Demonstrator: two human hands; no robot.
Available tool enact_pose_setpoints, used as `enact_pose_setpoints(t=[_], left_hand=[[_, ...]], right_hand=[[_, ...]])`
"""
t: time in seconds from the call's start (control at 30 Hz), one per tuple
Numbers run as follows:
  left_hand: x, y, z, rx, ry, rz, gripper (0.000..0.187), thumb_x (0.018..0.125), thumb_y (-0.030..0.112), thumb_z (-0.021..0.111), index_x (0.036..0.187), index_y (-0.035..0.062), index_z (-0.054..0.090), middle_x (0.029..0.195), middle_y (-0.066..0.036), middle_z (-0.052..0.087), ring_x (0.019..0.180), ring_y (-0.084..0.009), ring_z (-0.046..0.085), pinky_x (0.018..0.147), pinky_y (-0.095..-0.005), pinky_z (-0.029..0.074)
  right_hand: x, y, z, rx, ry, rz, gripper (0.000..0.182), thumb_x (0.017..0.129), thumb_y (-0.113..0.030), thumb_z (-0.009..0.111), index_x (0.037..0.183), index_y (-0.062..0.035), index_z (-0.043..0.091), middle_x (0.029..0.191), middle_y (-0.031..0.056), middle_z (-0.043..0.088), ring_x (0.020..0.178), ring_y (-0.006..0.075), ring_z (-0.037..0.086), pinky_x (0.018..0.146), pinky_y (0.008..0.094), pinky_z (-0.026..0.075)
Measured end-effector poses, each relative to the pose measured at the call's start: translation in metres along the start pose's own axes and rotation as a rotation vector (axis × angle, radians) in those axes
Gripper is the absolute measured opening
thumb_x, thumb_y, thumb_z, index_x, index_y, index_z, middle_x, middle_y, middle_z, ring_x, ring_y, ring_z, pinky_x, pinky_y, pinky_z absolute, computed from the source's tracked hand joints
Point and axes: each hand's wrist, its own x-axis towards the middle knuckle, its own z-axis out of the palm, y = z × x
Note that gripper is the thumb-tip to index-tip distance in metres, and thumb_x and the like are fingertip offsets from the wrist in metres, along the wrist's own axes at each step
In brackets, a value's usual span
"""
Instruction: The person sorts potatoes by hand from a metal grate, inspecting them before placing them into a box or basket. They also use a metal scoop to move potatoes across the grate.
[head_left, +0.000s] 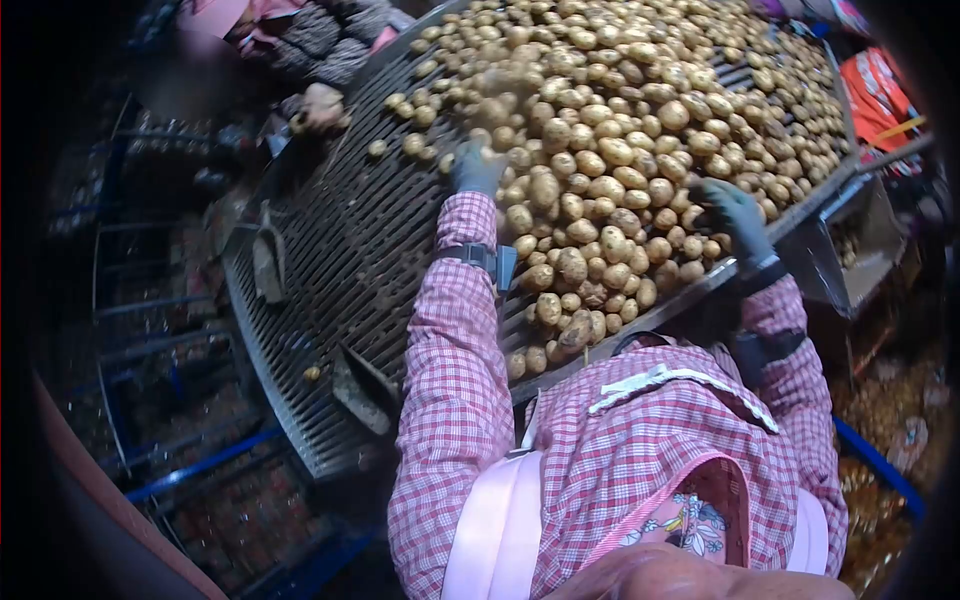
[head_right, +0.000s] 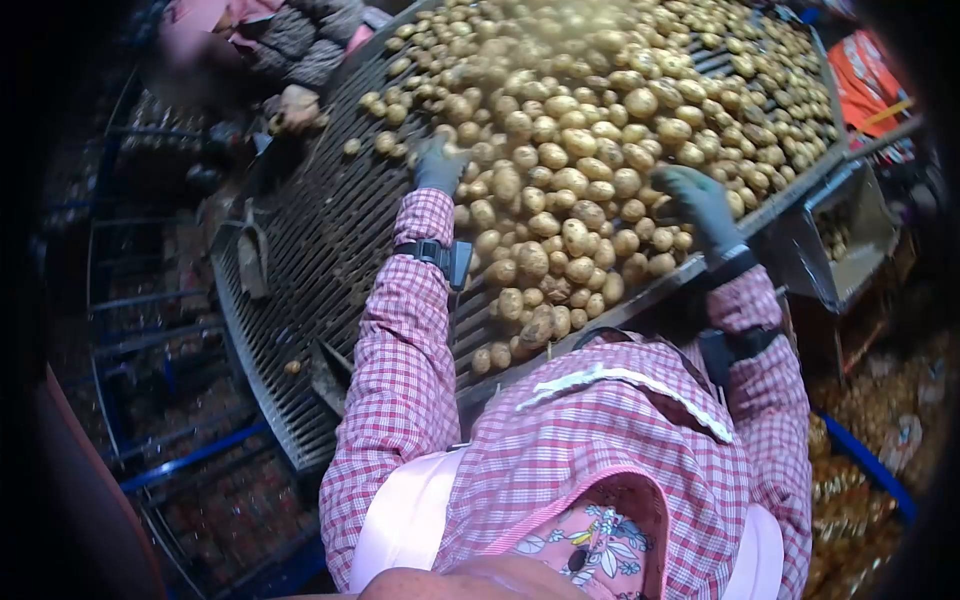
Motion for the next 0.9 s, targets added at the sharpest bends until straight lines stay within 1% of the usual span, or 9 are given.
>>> enact_pose_setpoints(t=[0.1, 0.17, 0.23, 0.4, 0.53, 0.73, 0.8, 0.87, 0.9], left_hand=[[0.008, 0.004, 0.009, 0.154, 0.068, 0.034, 0.034, 0.08, 0.026, 0.075, 0.105, 0.003, 0.071, 0.113, -0.02, 0.067, 0.106, -0.0299, 0.065, 0.092, -0.0427, 0.054], [0.02, -0.007, -0.005, -1.053, -0.203, -0.324, 0.024, 0.082, 0.026, 0.069, 0.094, 0.0049, 0.071, 0.096, -0.015, 0.07, 0.082, -0.0251, 0.069, 0.073, -0.0354, 0.058], [-0.003, 0.014, -0.031, -1.672, -0.094, -0.594, 0.031, 0.089, 0.03, 0.058, 0.099, 0.0045, 0.072, 0.083, -0.009, 0.07, 0.063, -0.0216, 0.066, 0.058, -0.0281, 0.056], [-0.063, 0.031, -0.064, -1.857, -0.504, -0.653, 0.064, 0.096, 0.064, 0.052, 0.117, 0.0059, 0.067, 0.088, -0.008, 0.068, 0.067, -0.0223, 0.065, 0.053, -0.0292, 0.054], [-0.098, 0.054, -0.043, -1.668, -0.381, -0.662, 0.042, 0.093, 0.035, 0.064, 0.108, -0.0034, 0.068, 0.083, -0.014, 0.069, 0.064, -0.0254, 0.066, 0.054, -0.0333, 0.056], [-0.11, 0.111, -0.036, -1.788, -0.405, -0.656, 0.042, 0.092, 0.023, 0.061, 0.123, -0.0043, 0.065, 0.102, -0.017, 0.071, 0.092, -0.0297, 0.071, 0.08, -0.0438, 0.063], [-0.112, 0.143, -0.02, -1.747, -0.435, -0.571, 0.049, 0.093, 0.021, 0.059, 0.136, -0.0015, 0.056, 0.114, -0.016, 0.068, 0.104, -0.0317, 0.068, 0.086, -0.0459, 0.061], [-0.119, 0.18, 0.018, -1.708, -0.375, -0.615, 0.055, 0.095, 0.02, 0.058, 0.145, 0.0, 0.047, 0.126, -0.016, 0.062, 0.106, -0.0308, 0.066, 0.086, -0.0455, 0.061], [-0.129, 0.229, 0.006, -1.501, -0.416, -0.546, 0.056, 0.1, 0.023, 0.056, 0.149, 0.0011, 0.041, 0.134, -0.016, 0.056, 0.109, -0.0262, 0.063, 0.088, -0.0409, 0.059]], right_hand=[[-0.008, -0.014, 0.033, -0.044, -0.057, 0.012, 0.026, 0.098, -0.026, 0.062, 0.109, -0.0049, 0.074, 0.097, 0.0028, 0.074, 0.065, 0.008, 0.064, 0.055, 0.022, 0.051], [-0.006, -0.033, 0.05, -0.056, -0.024, 0.09, 0.029, 0.096, -0.028, 0.065, 0.111, -0.0038, 0.073, 0.094, 0.002, 0.074, 0.059, 0.0068, 0.061, 0.053, 0.021, 0.048], [0.033, -0.009, 0.049, -0.131, -0.017, -0.071, 0.03, 0.098, -0.025, 0.063, 0.117, -0.0036, 0.071, 0.099, 0.0032, 0.073, 0.073, 0.0082, 0.066, 0.06, 0.0202, 0.051], [0.108, -0.017, 0.104, -0.954, -0.026, -0.346, 0.048, 0.081, -0.034, 0.071, 0.121, -0.008, 0.067, 0.109, 0.0186, 0.072, 0.105, 0.0354, 0.068, 0.089, 0.0428, 0.053], [0.131, -0.027, 0.117, -1.106, -0.127, -0.239, 0.046, 0.077, -0.031, 0.07, 0.117, -0.0082, 0.067, 0.113, 0.0217, 0.07, 0.111, 0.0391, 0.065, 0.094, 0.0457, 0.051], [0.126, -0.005, 0.04, 0.163, -0.573, 0.088, 0.033, 0.096, -0.029, 0.064, 0.12, -0.0067, 0.067, 0.098, -0.0002, 0.069, 0.079, 0.01, 0.063, 0.064, 0.025, 0.052], [0.088, -0.006, 0.035, 0.362, -0.593, 0.224, 0.035, 0.103, -0.035, 0.056, 0.125, -0.0092, 0.066, 0.101, -0.001, 0.069, 0.078, 0.0102, 0.066, 0.058, 0.0258, 0.054], [0.066, -0.002, 0.022, 0.479, -0.684, 0.37, 0.042, 0.098, -0.038, 0.064, 0.127, -0.0074, 0.063, 0.106, 0.0026, 0.068, 0.09, 0.0134, 0.067, 0.067, 0.0351, 0.059], [0.043, -0.022, 0.026, 0.342, -0.526, 0.306, 0.039, 0.095, -0.033, 0.069, 0.122, -0.0045, 0.064, 0.095, -0.0005, 0.066, 0.083, 0.0107, 0.063, 0.064, 0.0242, 0.052]])
